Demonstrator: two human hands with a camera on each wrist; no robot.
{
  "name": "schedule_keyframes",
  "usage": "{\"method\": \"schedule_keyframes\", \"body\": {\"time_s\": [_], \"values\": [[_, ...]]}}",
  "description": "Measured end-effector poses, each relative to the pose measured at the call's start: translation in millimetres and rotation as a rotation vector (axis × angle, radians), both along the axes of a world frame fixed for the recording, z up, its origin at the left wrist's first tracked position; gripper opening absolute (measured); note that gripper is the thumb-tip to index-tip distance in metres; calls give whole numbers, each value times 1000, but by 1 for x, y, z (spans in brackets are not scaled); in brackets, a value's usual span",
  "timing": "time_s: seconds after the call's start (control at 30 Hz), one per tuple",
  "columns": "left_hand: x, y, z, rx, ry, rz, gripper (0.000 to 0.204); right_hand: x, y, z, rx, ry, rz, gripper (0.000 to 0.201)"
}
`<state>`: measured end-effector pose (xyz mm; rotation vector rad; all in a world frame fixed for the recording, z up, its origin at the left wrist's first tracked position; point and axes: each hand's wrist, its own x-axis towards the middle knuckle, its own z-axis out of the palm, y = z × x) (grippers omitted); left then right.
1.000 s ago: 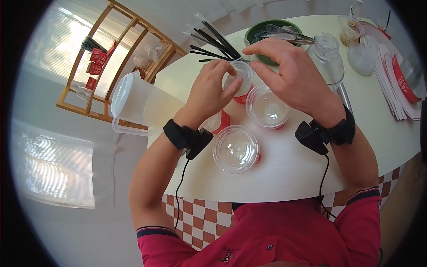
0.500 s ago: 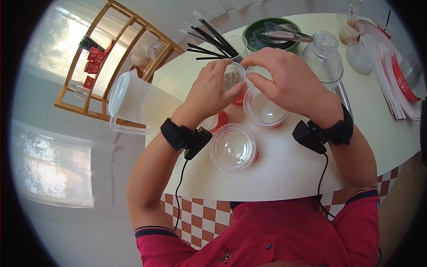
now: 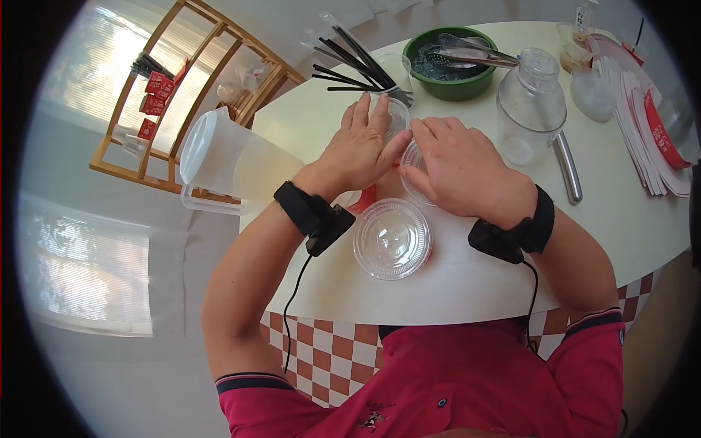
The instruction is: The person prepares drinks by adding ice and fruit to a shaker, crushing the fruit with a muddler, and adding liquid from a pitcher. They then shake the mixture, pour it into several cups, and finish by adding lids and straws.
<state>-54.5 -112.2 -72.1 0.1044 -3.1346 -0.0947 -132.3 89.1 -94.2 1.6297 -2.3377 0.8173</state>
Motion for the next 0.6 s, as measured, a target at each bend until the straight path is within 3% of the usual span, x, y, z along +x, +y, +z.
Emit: {"method": "schedule_keyframes", "body": {"time_s": [0.17,0.27,0.47,0.57,0.6], "values": [[-2,-5,3,-23,-80,5,83,4,0,1,-12,4,-10,53],[3,0,21,155,-54,39,83,4,2,0,5,8,-12,57],[49,3,60,77,27,-5,89,2,1,9,-74,30,19,68],[76,4,49,69,14,-25,87,5,-3,7,-153,147,76,75],[81,3,39,79,20,-29,85,6,-3,6,-77,145,95,77]]}}
